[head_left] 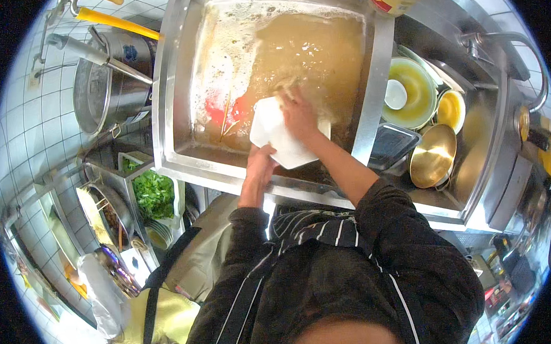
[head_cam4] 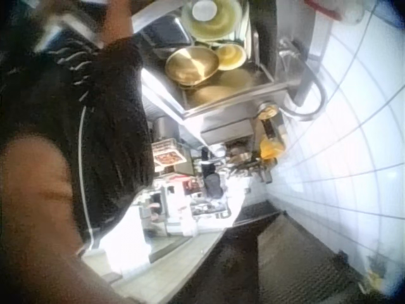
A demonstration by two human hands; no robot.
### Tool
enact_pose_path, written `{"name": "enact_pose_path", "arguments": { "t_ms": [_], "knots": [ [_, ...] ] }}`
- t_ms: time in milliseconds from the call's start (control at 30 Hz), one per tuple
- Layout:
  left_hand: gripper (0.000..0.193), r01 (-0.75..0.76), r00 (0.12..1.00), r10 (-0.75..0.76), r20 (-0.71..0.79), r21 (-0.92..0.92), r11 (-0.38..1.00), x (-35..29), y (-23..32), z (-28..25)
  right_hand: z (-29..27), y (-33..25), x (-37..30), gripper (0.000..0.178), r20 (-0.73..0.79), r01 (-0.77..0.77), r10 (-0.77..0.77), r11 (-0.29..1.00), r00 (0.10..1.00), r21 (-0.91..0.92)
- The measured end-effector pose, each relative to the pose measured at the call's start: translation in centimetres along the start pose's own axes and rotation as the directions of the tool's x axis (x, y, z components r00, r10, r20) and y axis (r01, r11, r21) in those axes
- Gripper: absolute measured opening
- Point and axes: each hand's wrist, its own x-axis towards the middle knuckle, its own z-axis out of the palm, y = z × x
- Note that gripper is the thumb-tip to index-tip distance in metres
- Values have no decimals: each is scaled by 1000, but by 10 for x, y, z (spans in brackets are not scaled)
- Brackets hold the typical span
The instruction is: The person washes bowls, plates, and a metal tray in a commercial kitchen sink using a sponge and soapy water. They scrub each item, rinse it under running water, and place it in the adjacent sink compartment.
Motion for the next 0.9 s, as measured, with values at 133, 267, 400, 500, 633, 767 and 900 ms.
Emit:
{"name": "enact_pose_path", "arguments": {
  "t_ms": [133, 267, 400, 500, 633, 767, 900],
  "knots": [
    [67, -138, 990, 137, -39, -23, 990, 9, -4, -10, -12, 10, -20, 42, 47, 52, -45, 984, 998, -169],
    [50, -149, 987, 143, -79, -79, 986, 27, -4, -15, -7, -21, -62, 32, 276, 39, -82, 986, 958, 159],
    [49, -95, 984, 72, -164, -139, 986, 33, 6, -20, -1, -23, -73, 36, 123, 267, -319, 910, 940, 318],
    [49, -186, 973, 166, -160, -121, 975, 30, 16, -25, -6, 5, -56, 41, 89, 361, -382, 913, 920, 188],
    [52, -179, 977, 171, -124, -54, 982, 25, 25, -23, -27, 33, -28, 42, 28, 157, -154, 980, 988, -119],
    [53, -177, 973, 165, -161, -68, 982, 29, 24, -13, -46, 14, -28, 44, 76, -27, 28, 999, 997, -21],
    [50, -63, 977, 65, -201, 16, 998, 43, 18, -3, -46, -27, -49, 45, -65, 380, -375, 903, 925, 200]
  ]
}}
